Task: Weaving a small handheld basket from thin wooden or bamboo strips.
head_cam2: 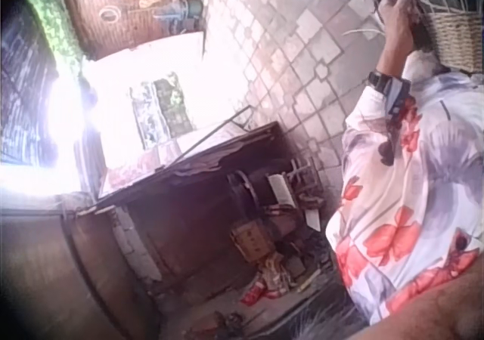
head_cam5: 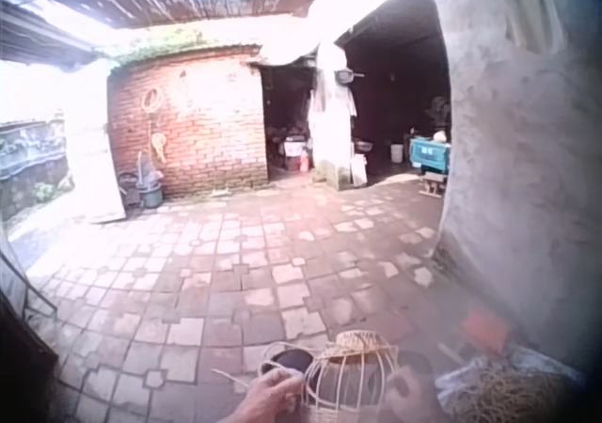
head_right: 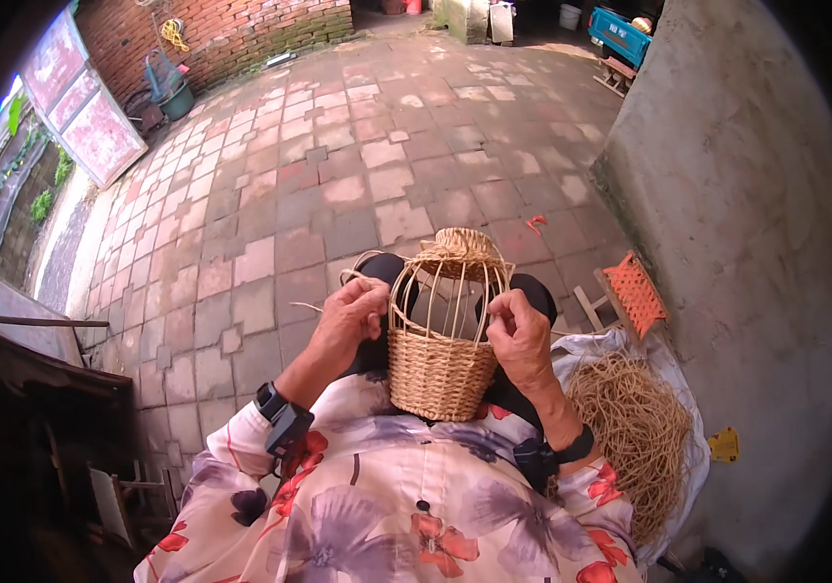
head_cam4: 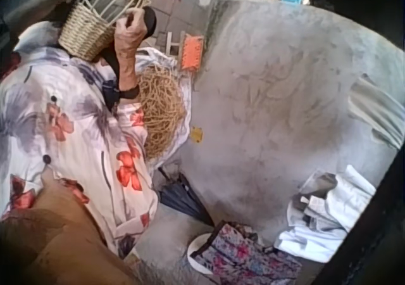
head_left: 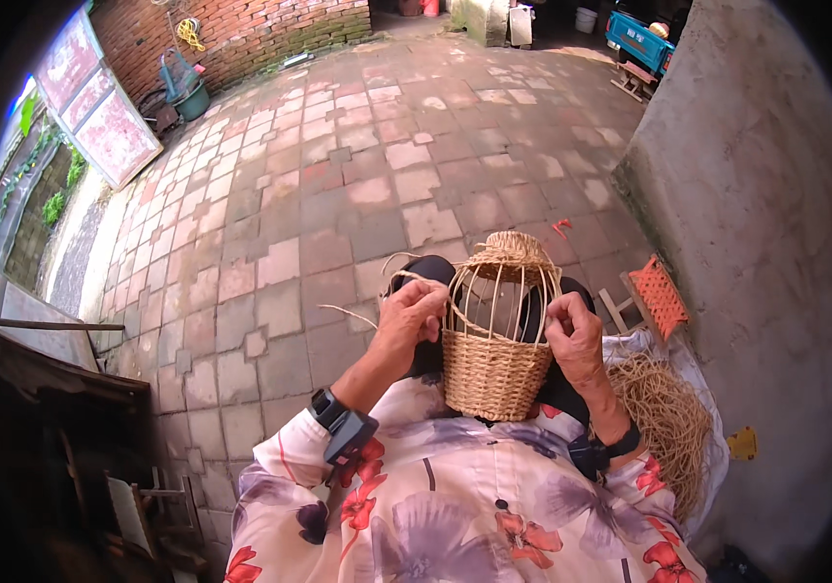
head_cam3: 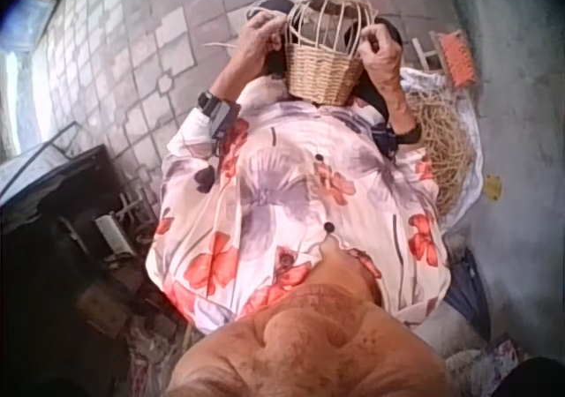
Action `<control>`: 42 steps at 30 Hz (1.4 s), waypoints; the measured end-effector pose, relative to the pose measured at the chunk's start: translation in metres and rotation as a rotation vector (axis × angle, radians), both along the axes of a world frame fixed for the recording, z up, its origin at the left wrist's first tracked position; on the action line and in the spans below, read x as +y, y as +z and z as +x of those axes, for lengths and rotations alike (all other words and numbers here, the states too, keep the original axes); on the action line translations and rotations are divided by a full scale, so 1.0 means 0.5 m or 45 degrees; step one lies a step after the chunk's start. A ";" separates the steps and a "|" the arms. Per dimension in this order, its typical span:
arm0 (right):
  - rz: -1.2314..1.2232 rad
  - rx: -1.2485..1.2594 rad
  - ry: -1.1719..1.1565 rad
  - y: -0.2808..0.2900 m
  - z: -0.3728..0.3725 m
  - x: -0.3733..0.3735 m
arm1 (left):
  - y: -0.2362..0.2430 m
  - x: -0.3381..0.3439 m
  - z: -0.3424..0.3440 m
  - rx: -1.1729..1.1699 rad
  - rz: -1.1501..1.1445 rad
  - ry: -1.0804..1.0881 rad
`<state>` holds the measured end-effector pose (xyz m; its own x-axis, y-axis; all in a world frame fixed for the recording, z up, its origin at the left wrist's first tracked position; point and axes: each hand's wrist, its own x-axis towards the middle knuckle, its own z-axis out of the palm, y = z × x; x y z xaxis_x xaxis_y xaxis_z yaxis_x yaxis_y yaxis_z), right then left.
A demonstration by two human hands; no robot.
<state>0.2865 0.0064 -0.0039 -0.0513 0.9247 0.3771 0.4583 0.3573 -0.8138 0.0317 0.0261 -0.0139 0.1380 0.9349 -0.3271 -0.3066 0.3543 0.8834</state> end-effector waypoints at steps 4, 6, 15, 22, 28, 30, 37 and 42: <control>-0.013 -0.008 0.009 -0.012 0.013 0.010 | -0.008 0.023 0.015 0.679 0.713 -0.086; -0.127 0.094 0.025 -0.020 0.020 0.014 | 0.007 0.023 0.038 1.183 1.122 -0.076; 0.169 -0.062 -0.143 0.060 -0.037 0.016 | 0.067 -0.002 0.078 1.211 1.312 -0.117; 0.120 -0.295 -0.040 0.043 -0.054 0.038 | 0.055 -0.029 0.042 0.057 0.383 -0.219; 0.347 -0.429 -0.128 0.042 -0.058 0.032 | 0.045 -0.038 -0.061 -0.482 0.157 -0.347; 0.500 -0.538 -0.186 0.045 -0.059 0.032 | 0.021 -0.032 -0.106 -0.369 0.120 -0.334; 0.156 -0.414 -0.208 0.029 -0.056 0.024 | -0.002 -0.005 -0.116 0.062 0.156 -0.237; 0.169 -0.361 -0.146 0.030 -0.057 0.024 | 0.014 0.037 -0.029 -0.154 0.182 -0.239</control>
